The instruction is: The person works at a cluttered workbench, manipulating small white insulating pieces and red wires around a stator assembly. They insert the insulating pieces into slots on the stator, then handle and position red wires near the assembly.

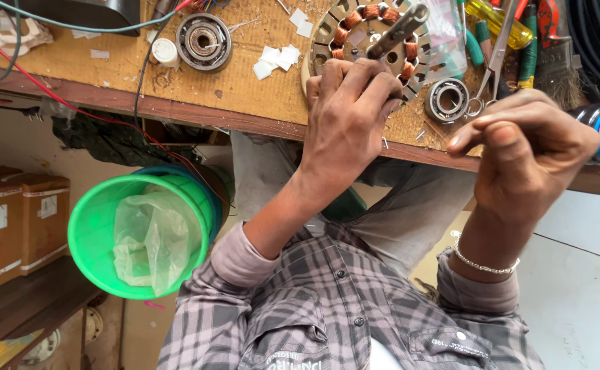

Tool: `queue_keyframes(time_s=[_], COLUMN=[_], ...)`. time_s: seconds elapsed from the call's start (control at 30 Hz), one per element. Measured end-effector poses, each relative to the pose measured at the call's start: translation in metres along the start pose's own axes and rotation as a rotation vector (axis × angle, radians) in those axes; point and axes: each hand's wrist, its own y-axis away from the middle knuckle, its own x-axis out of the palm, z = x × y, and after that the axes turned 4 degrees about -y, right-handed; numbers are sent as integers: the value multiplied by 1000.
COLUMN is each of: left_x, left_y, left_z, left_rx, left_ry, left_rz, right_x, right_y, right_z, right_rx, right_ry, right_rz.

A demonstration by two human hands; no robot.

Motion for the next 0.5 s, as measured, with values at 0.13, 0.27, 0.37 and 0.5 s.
queue_keyframes(time_s=[0.13, 0.27, 0.37, 0.5], left_x=[5, 2, -1, -8], left_y=[6, 6, 6, 4], left_z=[4, 4, 4, 6], left_rx=[19, 19, 1, -19], left_ry=[14, 21, 58, 152], left_rz=[-28, -25, 9, 73], right_x=[1, 11, 16, 15], right_y=[-5, -11, -15, -23], right_z=[-7, -12, -14, -11], right_rx=[-101, 67, 174, 267], right_ry=[142, 104, 40, 25], right_rz=[-59, -60, 32, 182])
